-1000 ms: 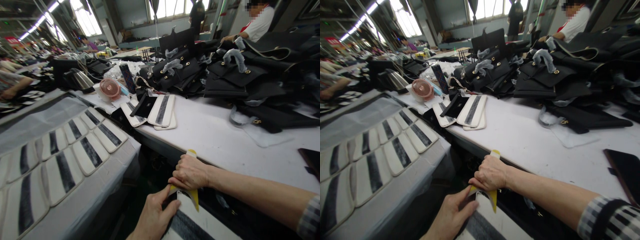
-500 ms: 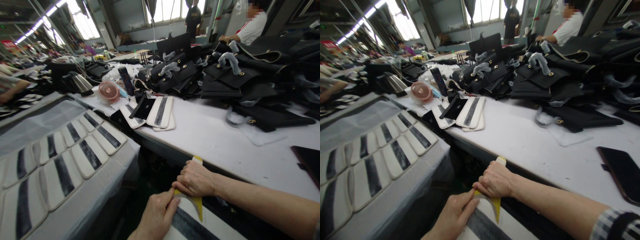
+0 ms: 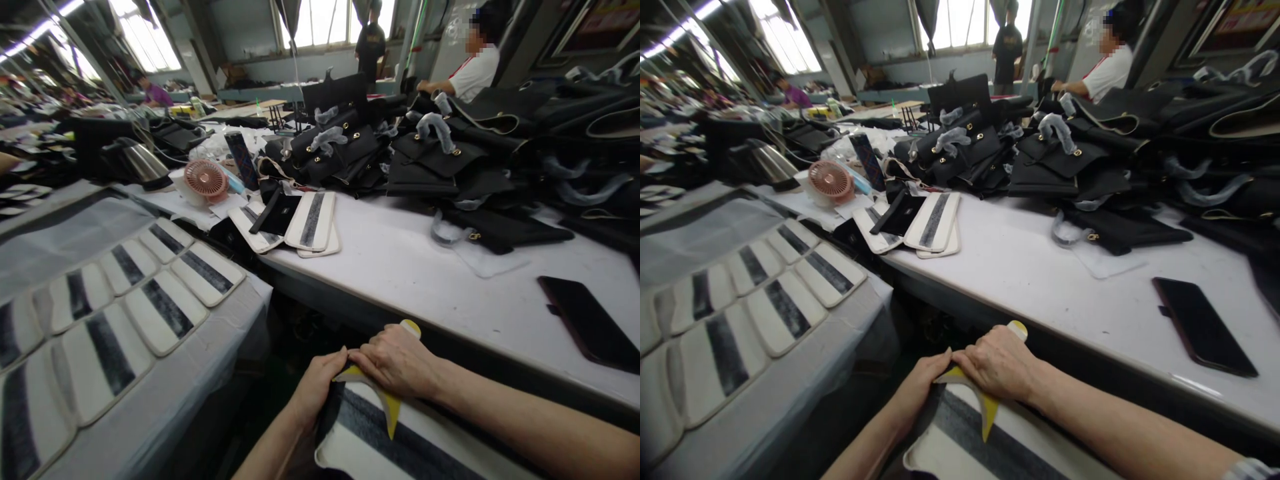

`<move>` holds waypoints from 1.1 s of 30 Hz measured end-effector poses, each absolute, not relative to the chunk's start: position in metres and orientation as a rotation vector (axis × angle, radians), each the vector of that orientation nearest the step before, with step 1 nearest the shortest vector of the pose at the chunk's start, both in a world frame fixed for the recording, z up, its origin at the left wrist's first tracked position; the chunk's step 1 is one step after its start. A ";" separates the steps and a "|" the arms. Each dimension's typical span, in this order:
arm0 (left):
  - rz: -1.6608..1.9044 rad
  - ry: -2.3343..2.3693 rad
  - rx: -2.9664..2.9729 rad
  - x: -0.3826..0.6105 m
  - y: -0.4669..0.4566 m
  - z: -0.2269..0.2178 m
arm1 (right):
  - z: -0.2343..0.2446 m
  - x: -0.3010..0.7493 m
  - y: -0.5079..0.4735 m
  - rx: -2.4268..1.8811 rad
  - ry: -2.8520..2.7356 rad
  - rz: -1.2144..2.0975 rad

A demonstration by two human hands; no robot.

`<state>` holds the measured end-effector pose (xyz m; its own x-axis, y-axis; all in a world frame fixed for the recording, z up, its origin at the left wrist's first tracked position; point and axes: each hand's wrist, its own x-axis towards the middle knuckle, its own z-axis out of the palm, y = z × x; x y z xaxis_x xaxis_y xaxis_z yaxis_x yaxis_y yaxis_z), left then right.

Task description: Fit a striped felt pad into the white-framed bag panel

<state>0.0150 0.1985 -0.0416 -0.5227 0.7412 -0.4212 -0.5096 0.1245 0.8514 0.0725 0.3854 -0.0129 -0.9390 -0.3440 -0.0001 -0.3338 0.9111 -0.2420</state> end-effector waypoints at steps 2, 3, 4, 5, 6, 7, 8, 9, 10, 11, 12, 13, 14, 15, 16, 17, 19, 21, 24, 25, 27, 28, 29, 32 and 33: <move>1.583 1.444 0.294 0.013 0.197 -0.044 | -0.012 0.075 0.386 -0.500 3.016 -0.401; 1.572 1.467 0.330 0.011 0.196 -0.046 | -0.013 0.077 0.388 -0.464 3.001 -0.431; 1.561 1.492 0.369 0.010 0.194 -0.046 | -0.014 0.078 0.390 -0.398 2.977 -0.489; 1.551 1.518 0.409 0.008 0.193 -0.047 | -0.015 0.080 0.394 -0.276 2.931 -0.611; 1.536 1.538 0.447 0.007 0.192 -0.048 | -0.016 0.081 0.398 -0.110 2.857 -0.780; 1.516 1.559 0.473 0.006 0.191 -0.048 | -0.017 0.083 0.403 0.072 2.758 -0.963; 1.494 1.578 0.493 0.005 0.191 -0.048 | -0.018 0.084 0.408 0.244 2.647 -1.130; 1.473 1.598 0.506 0.005 0.191 -0.047 | -0.018 0.085 0.412 0.379 2.551 -1.261; 1.455 1.618 0.514 0.004 0.191 -0.047 | -0.018 0.085 0.415 0.465 2.490 -1.341; 1.439 1.642 0.522 0.003 0.192 -0.046 | -0.017 0.085 0.417 0.509 2.454 -1.388; 1.424 1.664 0.530 0.003 0.192 -0.045 | -0.016 0.085 0.418 0.518 2.419 -1.428; 1.411 1.680 0.544 0.002 0.192 -0.044 | -0.014 0.084 0.417 0.514 2.350 -1.504; 1.394 1.690 0.562 0.002 0.192 -0.044 | -0.013 0.082 0.414 0.493 2.257 -1.604; 1.379 1.694 0.577 0.001 0.192 -0.043 | -0.012 0.080 0.411 0.456 2.151 -1.717; 1.367 1.689 0.590 0.001 0.191 -0.042 | -0.011 0.077 0.408 0.399 2.052 -1.824; 1.362 1.677 0.603 0.000 0.190 -0.042 | -0.011 0.074 0.404 0.325 1.976 -1.914; 1.367 1.640 0.626 0.000 0.187 -0.040 | -0.013 0.068 0.398 0.199 1.894 -2.016; 1.387 1.603 0.655 0.001 0.185 -0.037 | -0.018 0.062 0.393 0.169 1.859 -2.021; 1.397 1.594 0.697 0.003 0.184 -0.032 | -0.029 0.055 0.388 0.268 1.889 -1.942; 1.393 1.598 0.703 0.003 0.184 -0.031 | -0.032 0.054 0.386 0.291 1.918 -1.909; 1.386 1.598 0.700 0.004 0.184 -0.030 | -0.037 0.053 0.384 0.289 1.965 -1.857; 1.388 1.587 0.690 0.004 0.184 -0.030 | -0.038 0.053 0.383 0.270 1.987 -1.828; 1.397 1.565 0.673 0.004 0.184 -0.031 | -0.038 0.053 0.382 0.242 2.015 -1.796; 1.456 1.466 0.581 0.006 0.184 -0.032 | -0.032 0.054 0.380 0.169 2.146 -1.670; 1.478 1.446 0.557 0.007 0.184 -0.032 | -0.030 0.055 0.379 0.160 2.200 -1.622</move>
<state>0.0071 0.1841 -0.0322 -0.4358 0.8514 -0.2919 -0.3105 0.1622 0.9366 0.0548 0.3795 -0.0296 -0.9130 -0.1424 -0.3822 0.3231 0.3195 -0.8908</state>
